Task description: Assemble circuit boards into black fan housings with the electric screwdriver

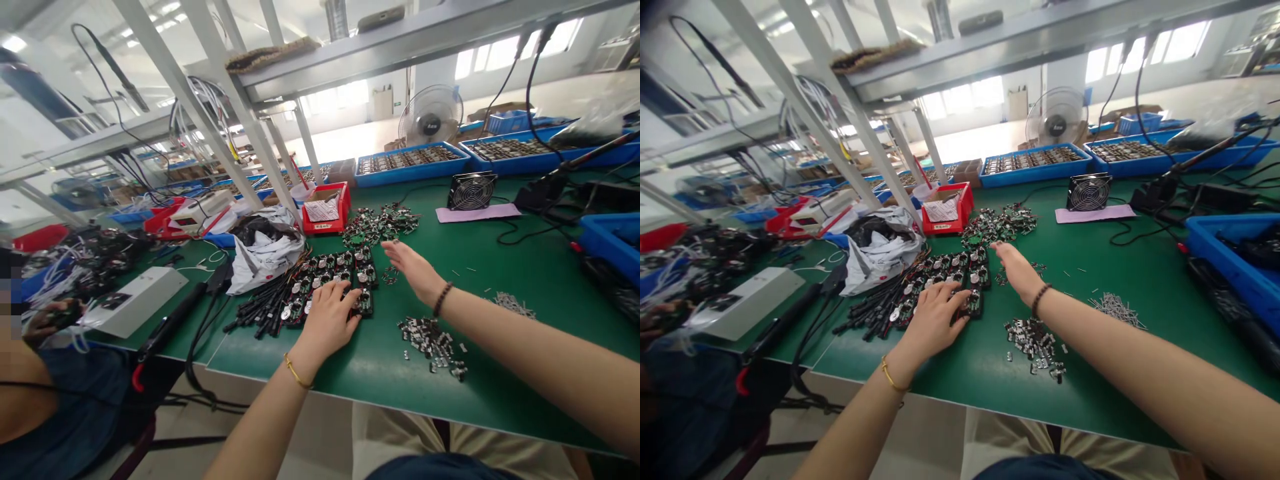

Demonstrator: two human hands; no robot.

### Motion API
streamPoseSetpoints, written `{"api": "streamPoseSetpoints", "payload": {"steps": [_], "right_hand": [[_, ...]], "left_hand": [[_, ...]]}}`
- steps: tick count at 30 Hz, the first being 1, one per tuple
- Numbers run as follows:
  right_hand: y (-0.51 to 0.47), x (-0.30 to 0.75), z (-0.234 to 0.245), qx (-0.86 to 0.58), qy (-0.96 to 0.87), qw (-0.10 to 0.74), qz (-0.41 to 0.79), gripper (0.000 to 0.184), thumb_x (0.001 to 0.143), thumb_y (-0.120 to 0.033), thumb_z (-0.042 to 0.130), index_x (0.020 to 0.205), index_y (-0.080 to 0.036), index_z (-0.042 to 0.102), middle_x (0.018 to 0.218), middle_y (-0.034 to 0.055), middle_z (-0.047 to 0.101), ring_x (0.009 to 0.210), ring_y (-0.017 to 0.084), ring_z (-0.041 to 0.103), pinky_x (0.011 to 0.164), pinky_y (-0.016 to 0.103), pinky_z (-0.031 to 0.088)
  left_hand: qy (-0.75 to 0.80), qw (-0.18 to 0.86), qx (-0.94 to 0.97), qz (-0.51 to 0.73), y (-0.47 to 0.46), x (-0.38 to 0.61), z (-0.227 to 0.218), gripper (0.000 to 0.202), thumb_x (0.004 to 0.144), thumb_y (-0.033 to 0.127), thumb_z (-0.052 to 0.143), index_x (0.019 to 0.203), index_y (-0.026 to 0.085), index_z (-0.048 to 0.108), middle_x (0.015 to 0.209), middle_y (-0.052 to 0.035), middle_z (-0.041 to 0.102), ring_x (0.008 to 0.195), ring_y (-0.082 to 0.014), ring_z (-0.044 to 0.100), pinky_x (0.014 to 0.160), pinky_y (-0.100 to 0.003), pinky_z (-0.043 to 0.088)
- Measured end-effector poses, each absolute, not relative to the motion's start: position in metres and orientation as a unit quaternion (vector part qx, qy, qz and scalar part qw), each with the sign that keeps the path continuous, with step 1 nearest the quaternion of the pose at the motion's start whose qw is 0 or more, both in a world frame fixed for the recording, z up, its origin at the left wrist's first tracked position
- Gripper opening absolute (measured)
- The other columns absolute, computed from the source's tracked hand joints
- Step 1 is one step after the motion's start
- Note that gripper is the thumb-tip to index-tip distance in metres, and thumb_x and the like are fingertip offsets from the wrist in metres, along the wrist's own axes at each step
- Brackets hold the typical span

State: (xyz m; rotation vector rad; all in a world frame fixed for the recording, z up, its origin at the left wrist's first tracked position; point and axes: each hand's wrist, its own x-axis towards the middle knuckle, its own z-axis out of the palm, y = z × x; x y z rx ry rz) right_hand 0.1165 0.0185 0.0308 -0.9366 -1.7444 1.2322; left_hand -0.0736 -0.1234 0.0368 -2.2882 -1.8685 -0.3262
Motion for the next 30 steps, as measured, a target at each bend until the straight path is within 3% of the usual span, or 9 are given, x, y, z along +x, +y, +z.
{"api": "streamPoseSetpoints", "payload": {"steps": [3, 6, 13, 23, 30], "right_hand": [[0.064, 0.068, 0.034, -0.409, -0.650, 0.390, 0.508, 0.049, 0.111, -0.055, 0.043, 0.134, -0.017, 0.062, 0.143, 0.0140, 0.059, 0.131, 0.028, 0.056, 0.113, 0.053, 0.043], [0.088, 0.033, 0.033, -0.442, -0.640, 0.365, 0.512, 0.039, 0.106, -0.051, 0.059, 0.122, -0.016, 0.067, 0.131, 0.0118, 0.064, 0.122, 0.028, 0.061, 0.110, 0.053, 0.045], [0.083, 0.015, 0.007, -0.484, -0.647, 0.346, 0.478, 0.030, 0.106, -0.043, 0.062, 0.119, -0.016, 0.067, 0.124, 0.0101, 0.065, 0.112, 0.026, 0.064, 0.101, 0.049, 0.053], [0.065, 0.003, -0.011, -0.463, -0.681, 0.396, 0.407, 0.028, 0.106, -0.039, 0.063, 0.124, -0.018, 0.066, 0.133, 0.0112, 0.062, 0.120, 0.027, 0.061, 0.105, 0.051, 0.050], [0.078, 0.022, -0.006, -0.477, -0.692, 0.410, 0.354, 0.036, 0.106, -0.040, 0.062, 0.135, -0.019, 0.061, 0.140, 0.0125, 0.057, 0.123, 0.029, 0.059, 0.105, 0.053, 0.051]], "left_hand": [[-0.628, 0.089, -0.766, -0.104, -0.124, -0.073, 0.036, 0.044, 0.087, 0.026, 0.075, 0.130, 0.025, 0.065, 0.141, -0.0117, 0.059, 0.137, -0.0352, 0.046, 0.114, -0.055, 0.037], [-0.634, 0.089, -0.762, -0.097, -0.123, -0.073, 0.036, 0.044, 0.088, 0.029, 0.075, 0.131, 0.024, 0.065, 0.143, -0.0130, 0.057, 0.140, -0.0364, 0.043, 0.117, -0.058, 0.033], [-0.627, 0.090, -0.766, -0.107, -0.127, -0.079, 0.029, 0.046, 0.088, 0.030, 0.075, 0.132, 0.027, 0.063, 0.144, -0.0116, 0.056, 0.144, -0.0349, 0.041, 0.123, -0.059, 0.026], [-0.637, 0.098, -0.758, -0.097, -0.130, -0.079, 0.026, 0.052, 0.089, 0.029, 0.074, 0.139, 0.027, 0.060, 0.147, -0.0123, 0.055, 0.144, -0.0348, 0.042, 0.124, -0.059, 0.026], [-0.636, 0.079, -0.761, -0.101, -0.145, -0.078, 0.030, 0.076, 0.085, 0.029, 0.075, 0.153, 0.018, 0.043, 0.156, -0.0170, 0.045, 0.148, -0.0377, 0.036, 0.125, -0.062, 0.020]]}}
